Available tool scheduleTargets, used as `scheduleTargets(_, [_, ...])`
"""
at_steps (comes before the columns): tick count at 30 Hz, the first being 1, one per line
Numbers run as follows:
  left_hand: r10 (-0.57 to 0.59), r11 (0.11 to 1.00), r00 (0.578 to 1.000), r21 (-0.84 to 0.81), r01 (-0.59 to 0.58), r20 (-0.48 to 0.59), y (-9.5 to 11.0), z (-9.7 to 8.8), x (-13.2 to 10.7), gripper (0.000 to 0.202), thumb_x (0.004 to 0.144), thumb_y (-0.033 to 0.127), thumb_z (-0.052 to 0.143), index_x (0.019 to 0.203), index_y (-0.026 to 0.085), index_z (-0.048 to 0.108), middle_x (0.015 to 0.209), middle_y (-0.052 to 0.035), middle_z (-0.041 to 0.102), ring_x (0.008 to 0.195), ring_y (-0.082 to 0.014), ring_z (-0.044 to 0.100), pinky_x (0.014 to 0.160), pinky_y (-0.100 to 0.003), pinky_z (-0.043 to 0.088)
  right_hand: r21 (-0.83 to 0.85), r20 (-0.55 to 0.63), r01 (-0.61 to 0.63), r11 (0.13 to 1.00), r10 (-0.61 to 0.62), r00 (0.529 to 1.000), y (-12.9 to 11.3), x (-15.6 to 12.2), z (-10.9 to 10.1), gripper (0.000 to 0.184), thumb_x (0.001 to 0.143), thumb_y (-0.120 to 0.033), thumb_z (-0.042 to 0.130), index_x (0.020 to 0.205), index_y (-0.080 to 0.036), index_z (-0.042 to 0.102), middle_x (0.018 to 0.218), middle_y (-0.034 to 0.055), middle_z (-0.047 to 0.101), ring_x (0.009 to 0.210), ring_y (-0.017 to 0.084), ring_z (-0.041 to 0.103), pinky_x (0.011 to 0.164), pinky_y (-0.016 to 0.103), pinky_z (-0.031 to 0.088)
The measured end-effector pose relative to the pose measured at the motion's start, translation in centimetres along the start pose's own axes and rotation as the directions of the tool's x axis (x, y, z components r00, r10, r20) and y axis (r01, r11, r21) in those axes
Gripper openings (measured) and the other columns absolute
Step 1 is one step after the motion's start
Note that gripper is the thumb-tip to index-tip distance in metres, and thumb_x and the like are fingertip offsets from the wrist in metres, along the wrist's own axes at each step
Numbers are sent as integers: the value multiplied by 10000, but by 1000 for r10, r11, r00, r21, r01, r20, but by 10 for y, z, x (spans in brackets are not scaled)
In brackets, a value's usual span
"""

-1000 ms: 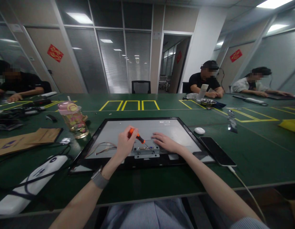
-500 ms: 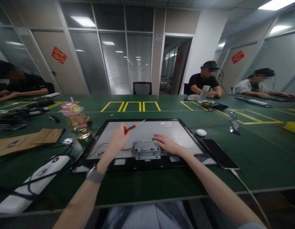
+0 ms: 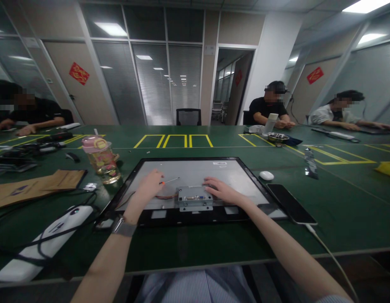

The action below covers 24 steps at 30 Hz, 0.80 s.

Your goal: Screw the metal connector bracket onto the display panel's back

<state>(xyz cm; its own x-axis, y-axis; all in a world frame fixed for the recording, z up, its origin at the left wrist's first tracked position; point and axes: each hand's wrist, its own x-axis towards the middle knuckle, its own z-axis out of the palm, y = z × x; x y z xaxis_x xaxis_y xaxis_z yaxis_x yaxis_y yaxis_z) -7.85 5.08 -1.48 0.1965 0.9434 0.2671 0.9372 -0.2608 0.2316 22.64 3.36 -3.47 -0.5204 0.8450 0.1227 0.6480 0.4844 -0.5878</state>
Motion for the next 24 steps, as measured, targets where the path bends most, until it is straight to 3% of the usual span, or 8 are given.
scheduleTargets(3, [286, 919, 956, -303, -252, 71, 17, -3, 0, 320, 750, 354, 561, 1028, 204, 613, 1091, -74, 578, 995, -225, 551, 872, -327, 409, 48, 21, 4, 999, -5, 1000, 4, 0, -5, 460, 807, -520, 485, 1129, -203, 565, 1355, 92, 449, 1248, 266, 399, 1037, 435, 298])
scheduleTargets(5, [395, 866, 892, -413, -282, 218, 25, -3, -2, 452, 719, 418, 602, 1131, 233, 567, 1162, -51, 549, 1029, -222, 536, 872, -307, 411, 78, 83, 1, 997, -7, 997, 9, -1, -9, 534, 734, -529, 581, 1157, -206, 538, 1375, 89, 423, 1243, 274, 403, 1034, 435, 305])
scheduleTargets(7, [413, 867, 856, -422, -266, 310, 28, -1, -5, 552, 651, 432, 670, 1152, 230, 557, 1172, -52, 545, 1008, -228, 542, 864, -302, 413, 92, 147, -7, 996, -7, 989, 14, -2, -12, 680, 641, -519, 675, 1213, -205, 486, 1406, 94, 374, 1256, 285, 380, 1037, 437, 302])
scheduleTargets(9, [389, 883, 860, -401, -245, 330, 27, 2, -6, 627, 610, 423, 703, 1178, 213, 542, 1166, -65, 549, 999, -237, 540, 855, -303, 415, 90, 183, -30, 995, 13, 983, 15, -4, -15, 739, 616, -505, 699, 1246, -208, 450, 1420, 94, 347, 1265, 288, 364, 1038, 441, 301])
scheduleTargets(12, [381, 887, 867, -390, -246, 320, 26, 6, -5, 632, 590, 426, 710, 1164, 212, 554, 1124, -58, 573, 967, -238, 552, 828, -301, 425, 67, 137, -21, 998, 12, 990, 12, -6, -15, 728, 596, -464, 724, 1220, -190, 468, 1396, 106, 376, 1249, 289, 381, 1040, 435, 296])
scheduleTargets(17, [410, 874, 882, -376, -307, 233, 28, 4, -5, 576, 553, 367, 728, 1085, 191, 599, 1053, -47, 601, 958, -240, 562, 839, -304, 421, 25, 58, 36, 999, -38, 998, 4, -8, -12, 679, 582, -413, 737, 1176, -188, 496, 1298, 106, 470, 1167, 287, 461, 993, 430, 349])
scheduleTargets(24, [408, 866, 898, -380, -324, 165, 29, 1, -4, 586, 547, 342, 725, 1100, 206, 585, 1120, -56, 590, 1056, -269, 528, 906, -337, 394, 8, -26, 103, 995, -103, 994, 5, -7, -15, 681, 577, -396, 741, 1177, -174, 506, 1306, 116, 442, 1178, 280, 449, 1006, 417, 333])
